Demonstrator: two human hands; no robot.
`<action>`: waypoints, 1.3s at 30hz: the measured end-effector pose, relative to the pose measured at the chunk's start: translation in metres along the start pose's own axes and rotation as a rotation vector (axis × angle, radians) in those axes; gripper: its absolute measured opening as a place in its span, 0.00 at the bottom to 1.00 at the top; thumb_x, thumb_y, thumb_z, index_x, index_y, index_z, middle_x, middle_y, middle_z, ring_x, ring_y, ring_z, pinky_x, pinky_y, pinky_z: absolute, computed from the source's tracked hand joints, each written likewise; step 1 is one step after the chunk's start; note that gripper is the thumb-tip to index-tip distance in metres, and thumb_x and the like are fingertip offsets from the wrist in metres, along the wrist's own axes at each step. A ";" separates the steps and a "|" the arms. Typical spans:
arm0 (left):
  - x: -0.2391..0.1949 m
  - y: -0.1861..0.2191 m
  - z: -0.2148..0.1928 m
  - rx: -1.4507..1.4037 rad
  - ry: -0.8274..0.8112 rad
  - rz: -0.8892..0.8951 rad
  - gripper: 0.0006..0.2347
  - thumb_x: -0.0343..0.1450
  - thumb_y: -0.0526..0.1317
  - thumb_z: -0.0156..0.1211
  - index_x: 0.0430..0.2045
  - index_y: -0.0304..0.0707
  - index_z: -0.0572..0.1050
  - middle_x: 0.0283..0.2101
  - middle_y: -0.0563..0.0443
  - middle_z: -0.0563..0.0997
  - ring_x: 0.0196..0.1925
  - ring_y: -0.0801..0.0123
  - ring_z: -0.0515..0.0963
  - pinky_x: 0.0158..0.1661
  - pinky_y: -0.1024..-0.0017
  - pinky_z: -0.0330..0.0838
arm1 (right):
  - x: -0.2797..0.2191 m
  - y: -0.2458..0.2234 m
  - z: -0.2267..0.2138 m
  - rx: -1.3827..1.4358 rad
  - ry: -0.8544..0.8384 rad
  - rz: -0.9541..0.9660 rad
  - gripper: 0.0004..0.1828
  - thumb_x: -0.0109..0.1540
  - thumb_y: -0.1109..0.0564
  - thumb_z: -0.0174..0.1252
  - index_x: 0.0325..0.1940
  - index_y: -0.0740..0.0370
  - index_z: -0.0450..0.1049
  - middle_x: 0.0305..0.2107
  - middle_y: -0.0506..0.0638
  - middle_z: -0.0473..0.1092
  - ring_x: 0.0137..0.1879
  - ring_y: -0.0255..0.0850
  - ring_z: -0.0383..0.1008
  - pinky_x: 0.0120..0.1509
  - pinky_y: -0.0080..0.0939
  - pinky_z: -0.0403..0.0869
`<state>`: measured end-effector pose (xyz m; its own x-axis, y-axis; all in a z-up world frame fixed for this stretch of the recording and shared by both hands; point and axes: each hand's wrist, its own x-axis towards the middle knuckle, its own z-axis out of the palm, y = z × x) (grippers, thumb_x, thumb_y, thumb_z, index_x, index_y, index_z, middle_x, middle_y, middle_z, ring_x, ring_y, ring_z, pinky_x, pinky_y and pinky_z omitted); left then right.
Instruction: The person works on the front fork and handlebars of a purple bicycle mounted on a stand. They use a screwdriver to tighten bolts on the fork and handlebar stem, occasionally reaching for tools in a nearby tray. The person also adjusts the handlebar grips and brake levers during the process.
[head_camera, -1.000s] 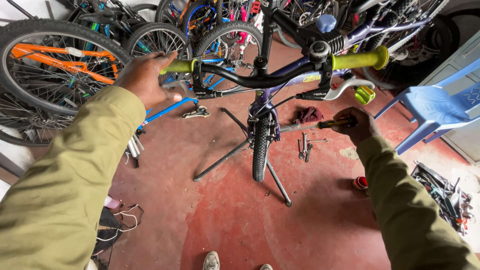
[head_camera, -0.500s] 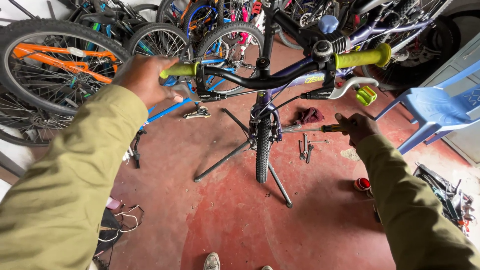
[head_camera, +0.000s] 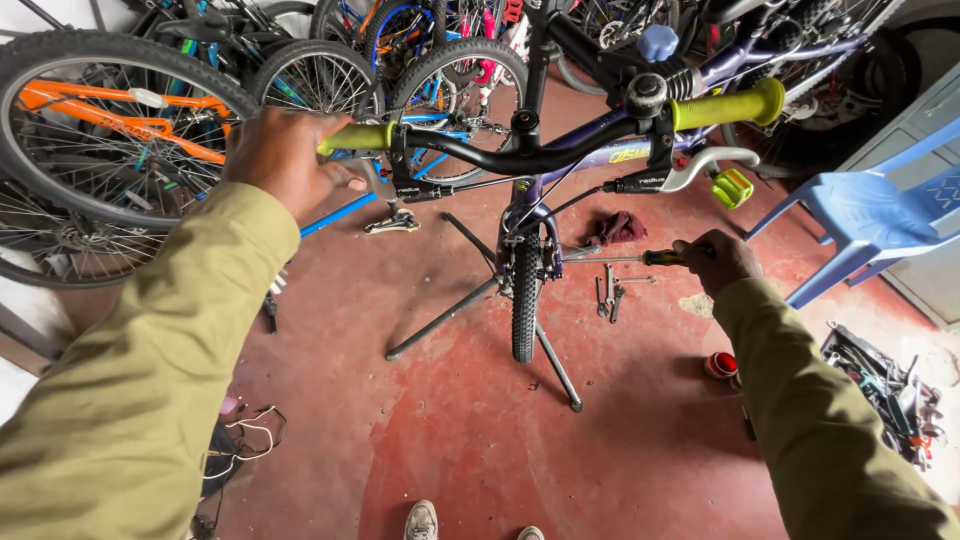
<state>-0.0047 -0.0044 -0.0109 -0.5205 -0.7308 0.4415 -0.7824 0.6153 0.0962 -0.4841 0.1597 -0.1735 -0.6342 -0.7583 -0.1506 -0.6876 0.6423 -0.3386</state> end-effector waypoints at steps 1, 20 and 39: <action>0.000 0.000 0.000 0.016 -0.012 -0.004 0.25 0.55 0.48 0.72 0.47 0.51 0.76 0.38 0.41 0.80 0.41 0.43 0.76 0.38 0.49 0.68 | -0.005 -0.003 -0.001 0.015 -0.028 0.009 0.24 0.61 0.39 0.50 0.20 0.59 0.70 0.13 0.51 0.68 0.15 0.46 0.65 0.27 0.45 0.62; 0.060 0.046 -0.004 0.140 -0.429 -0.310 0.48 0.61 0.37 0.69 0.67 0.64 0.33 0.38 0.36 0.79 0.42 0.44 0.77 0.43 0.55 0.66 | -0.109 -0.002 0.041 0.752 -0.003 -0.283 0.18 0.54 0.65 0.51 0.47 0.60 0.62 0.24 0.57 0.68 0.16 0.44 0.70 0.15 0.37 0.62; 0.068 0.020 0.033 0.070 -0.157 -0.119 0.45 0.54 0.37 0.75 0.62 0.53 0.48 0.36 0.39 0.80 0.42 0.39 0.76 0.39 0.49 0.68 | -0.144 0.009 0.075 0.320 0.223 -0.483 0.16 0.54 0.54 0.56 0.44 0.54 0.65 0.36 0.54 0.73 0.39 0.60 0.72 0.37 0.54 0.68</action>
<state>-0.0673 -0.0511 -0.0082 -0.4653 -0.8378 0.2857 -0.8607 0.5036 0.0751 -0.3724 0.2666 -0.2248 -0.3603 -0.8913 0.2752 -0.7971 0.1409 -0.5871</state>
